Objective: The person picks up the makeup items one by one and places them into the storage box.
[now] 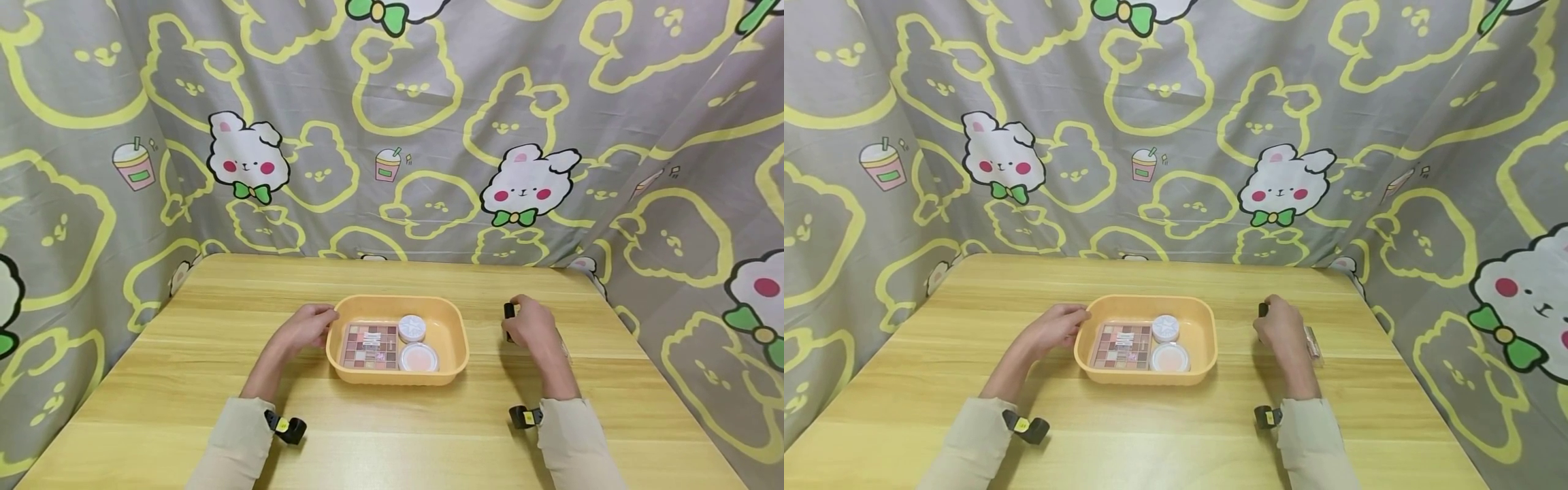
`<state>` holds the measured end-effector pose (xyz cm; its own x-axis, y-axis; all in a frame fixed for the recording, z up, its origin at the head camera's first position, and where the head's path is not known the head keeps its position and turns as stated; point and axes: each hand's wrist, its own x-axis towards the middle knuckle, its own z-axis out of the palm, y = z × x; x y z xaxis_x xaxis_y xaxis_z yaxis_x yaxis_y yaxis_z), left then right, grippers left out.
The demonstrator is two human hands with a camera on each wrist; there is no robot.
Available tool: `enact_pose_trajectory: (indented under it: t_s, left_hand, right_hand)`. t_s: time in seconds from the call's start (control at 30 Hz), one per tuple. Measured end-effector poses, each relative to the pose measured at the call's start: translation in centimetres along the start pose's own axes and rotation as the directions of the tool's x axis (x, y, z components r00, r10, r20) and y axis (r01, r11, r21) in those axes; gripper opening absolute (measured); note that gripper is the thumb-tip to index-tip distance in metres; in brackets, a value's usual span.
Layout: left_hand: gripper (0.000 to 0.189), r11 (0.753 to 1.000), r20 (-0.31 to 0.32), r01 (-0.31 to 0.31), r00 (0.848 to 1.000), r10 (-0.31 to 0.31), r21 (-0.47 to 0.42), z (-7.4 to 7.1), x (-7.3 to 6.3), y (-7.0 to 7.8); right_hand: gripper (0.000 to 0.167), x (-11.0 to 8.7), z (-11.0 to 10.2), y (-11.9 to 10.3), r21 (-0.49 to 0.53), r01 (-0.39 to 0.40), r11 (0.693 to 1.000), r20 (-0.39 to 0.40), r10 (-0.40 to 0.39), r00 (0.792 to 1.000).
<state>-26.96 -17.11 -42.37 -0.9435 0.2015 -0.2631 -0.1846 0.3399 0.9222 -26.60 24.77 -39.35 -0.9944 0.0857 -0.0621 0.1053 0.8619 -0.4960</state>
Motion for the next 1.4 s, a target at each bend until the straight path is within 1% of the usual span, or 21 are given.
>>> enact_pose_trajectory:
  t_s: [0.17, 0.37, 0.43, 0.53, 0.67, 0.8, 0.93, 1.2, 1.4]
  left_hand:
    - [0.056, 1.0, 0.004, -0.003, 1.0, 0.003, -0.009, 0.0, 0.0, 0.0]
    - [0.053, 1.0, 0.003, -0.009, 1.0, 0.009, -0.016, -0.1, 0.1, 0.0]
    - [0.053, 1.0, 0.001, -0.009, 1.0, 0.009, -0.015, 0.0, 0.1, 0.0]
    - [0.053, 1.0, 0.004, -0.006, 1.0, 0.006, -0.014, 0.0, 0.1, 0.0]
    - [0.053, 1.0, 0.008, -0.005, 1.0, 0.005, -0.01, 0.0, 0.2, 0.0]
    - [0.053, 1.0, 0.006, -0.007, 1.0, 0.007, -0.004, 0.0, 0.2, 0.0]
    - [0.054, 1.0, 0.009, -0.007, 1.0, 0.008, -0.01, 0.1, 0.1, 0.0]
    - [0.054, 1.0, 0.013, -0.004, 1.0, 0.005, -0.016, 0.1, 0.0, 0.0]
    - [0.056, 1.0, 0.001, 0.011, 1.0, -0.011, -0.013, 0.0, 0.3, -0.1]
  right_hand:
    - [0.06, -0.1, -0.4, -0.6, -0.031, 0.028, 0.999, -0.018, -0.028, 0.999]
    - [0.062, -0.5, -1.0, -1.5, -0.011, 0.036, 0.999, -0.006, -0.036, 0.999]
    - [0.062, -0.7, -1.0, -1.8, -0.001, 0.038, 0.999, -0.014, -0.038, 0.999]
    - [0.061, -0.9, -0.9, -2.2, 0.024, 0.044, 0.999, -0.04, -0.043, 0.998]
    - [0.06, -1.1, -0.6, -2.8, 0.056, 0.073, 0.996, -0.074, -0.068, 0.995]
    - [0.06, -1.4, -0.3, -3.3, 0.074, 0.094, 0.993, -0.085, -0.088, 0.993]
    - [0.059, -1.5, 0.0, -3.8, 0.092, 0.105, 0.99, -0.109, -0.095, 0.99]
    - [0.058, -1.7, 0.6, -4.8, 0.138, 0.131, 0.982, -0.132, -0.113, 0.985]
    - [0.055, -1.8, 1.1, -5.7, 0.184, 0.153, 0.971, -0.146, -0.127, 0.981]
